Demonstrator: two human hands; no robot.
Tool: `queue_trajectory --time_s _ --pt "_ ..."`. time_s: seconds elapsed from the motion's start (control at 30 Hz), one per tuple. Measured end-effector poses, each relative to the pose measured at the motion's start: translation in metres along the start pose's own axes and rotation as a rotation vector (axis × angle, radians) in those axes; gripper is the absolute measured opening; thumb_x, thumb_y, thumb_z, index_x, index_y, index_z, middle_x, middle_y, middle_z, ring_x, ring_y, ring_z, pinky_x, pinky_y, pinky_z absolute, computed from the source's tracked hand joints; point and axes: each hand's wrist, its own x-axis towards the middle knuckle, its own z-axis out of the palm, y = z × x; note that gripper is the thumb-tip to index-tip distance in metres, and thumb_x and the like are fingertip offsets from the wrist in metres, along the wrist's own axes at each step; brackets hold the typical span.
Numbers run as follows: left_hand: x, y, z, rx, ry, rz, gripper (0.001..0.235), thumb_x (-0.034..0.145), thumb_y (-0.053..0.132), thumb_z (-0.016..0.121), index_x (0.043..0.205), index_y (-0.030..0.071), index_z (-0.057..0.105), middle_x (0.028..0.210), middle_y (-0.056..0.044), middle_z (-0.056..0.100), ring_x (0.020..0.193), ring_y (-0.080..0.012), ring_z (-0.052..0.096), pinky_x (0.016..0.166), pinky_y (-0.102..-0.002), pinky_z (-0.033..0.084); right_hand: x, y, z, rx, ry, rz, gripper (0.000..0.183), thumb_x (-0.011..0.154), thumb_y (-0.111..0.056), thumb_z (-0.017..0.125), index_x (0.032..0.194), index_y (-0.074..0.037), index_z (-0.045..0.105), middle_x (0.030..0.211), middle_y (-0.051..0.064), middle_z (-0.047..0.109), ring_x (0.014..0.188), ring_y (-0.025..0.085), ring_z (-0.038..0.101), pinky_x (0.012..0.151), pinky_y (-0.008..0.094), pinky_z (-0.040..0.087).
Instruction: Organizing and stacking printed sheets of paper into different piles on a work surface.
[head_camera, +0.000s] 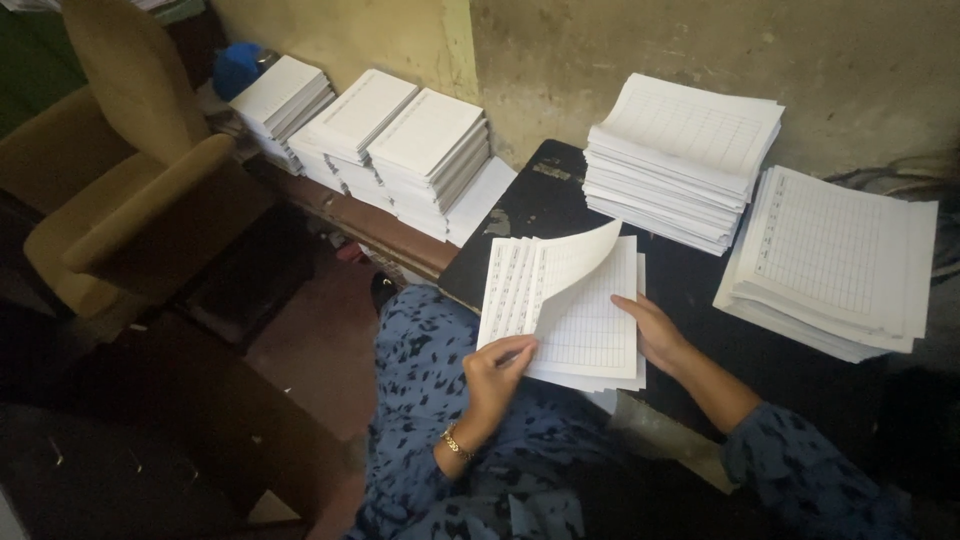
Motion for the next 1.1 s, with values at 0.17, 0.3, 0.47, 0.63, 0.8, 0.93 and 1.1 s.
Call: queue_trajectory --time_s 0.17,0.3,0.47,0.63,0.8,0.93,1.1 --pt "0.000 -0.004 0.000 -0.008 -0.022 -0.024 0.008 0.075 0.005 0.088 0.079 0.009 0.082 0.078 -0.009 0.081 0.075 -0.0266 0.079 0.064 -0.034 0.064 -0.004 0.000 0.003 -0.019 -0.004 -0.021 0.069 0.103 -0.026 0.052 0.161 -0.005 0.020 0.154 0.030 0.035 0.141 0.037 0.037 0.114 0.057 0.033" --pt "-0.005 -0.036 0.014 0.182 -0.153 0.192 0.038 0.083 0.016 0.083 0.117 0.008 0.072 0.114 -0.013 0.076 0.111 -0.0295 0.071 0.099 -0.041 0.055 0.007 0.010 -0.005 -0.074 -0.002 -0.065 0.067 0.098 -0.017 0.060 0.158 -0.006 0.032 0.138 0.022 0.054 0.126 0.031 0.054 0.103 0.050 0.046" --pt "-0.004 0.023 0.001 0.286 -0.299 0.271 0.048 0.095 0.003 0.055 0.142 -0.002 0.054 0.137 -0.027 0.060 0.128 -0.0444 0.054 0.114 -0.051 0.039 0.012 0.012 -0.013 -0.061 0.015 -0.086 0.064 0.096 -0.016 0.063 0.154 -0.005 0.039 0.133 0.022 0.058 0.118 0.032 0.059 0.099 0.051 0.049" --pt "-0.019 -0.087 0.011 0.213 -0.089 0.021 0.030 0.092 -0.007 0.049 0.113 -0.003 0.069 0.102 -0.024 0.074 0.102 -0.0437 0.069 0.092 -0.051 0.056 0.034 0.019 -0.048 0.116 0.215 -0.188 0.057 0.082 -0.011 0.072 0.136 -0.004 0.055 0.102 0.015 0.065 0.089 0.024 0.067 0.079 0.040 0.056" --pt "0.000 -0.021 -0.002 0.381 -0.342 0.308 0.069 0.081 -0.005 0.061 0.146 0.017 0.056 0.154 -0.014 0.050 0.142 -0.0421 0.041 0.115 -0.065 0.022 0.148 0.084 -0.228 0.617 0.066 -0.196 0.027 0.089 -0.018 0.058 0.112 -0.016 0.071 0.100 0.008 0.075 0.087 0.025 0.074 0.086 0.037 0.053" --pt "-0.005 -0.027 0.007 0.638 -0.485 0.315 0.054 0.093 0.048 0.066 0.136 0.015 0.063 0.149 -0.011 0.055 0.142 -0.0347 0.044 0.118 -0.067 0.012 0.181 0.102 -0.273 0.531 0.048 -0.334 0.028 0.091 -0.013 0.057 0.117 -0.012 0.066 0.107 0.003 0.071 0.095 0.018 0.069 0.095 0.040 0.050" --pt "-0.002 -0.001 0.001 0.414 -0.416 0.111 0.051 0.108 0.029 0.029 0.152 0.008 0.045 0.151 -0.014 0.052 0.144 -0.0314 0.042 0.123 -0.055 0.003 0.040 0.028 -0.048 0.242 0.197 -0.026 0.060 0.081 -0.021 0.071 0.139 -0.014 0.056 0.129 0.017 0.060 0.112 0.029 0.059 0.099 0.051 0.044"
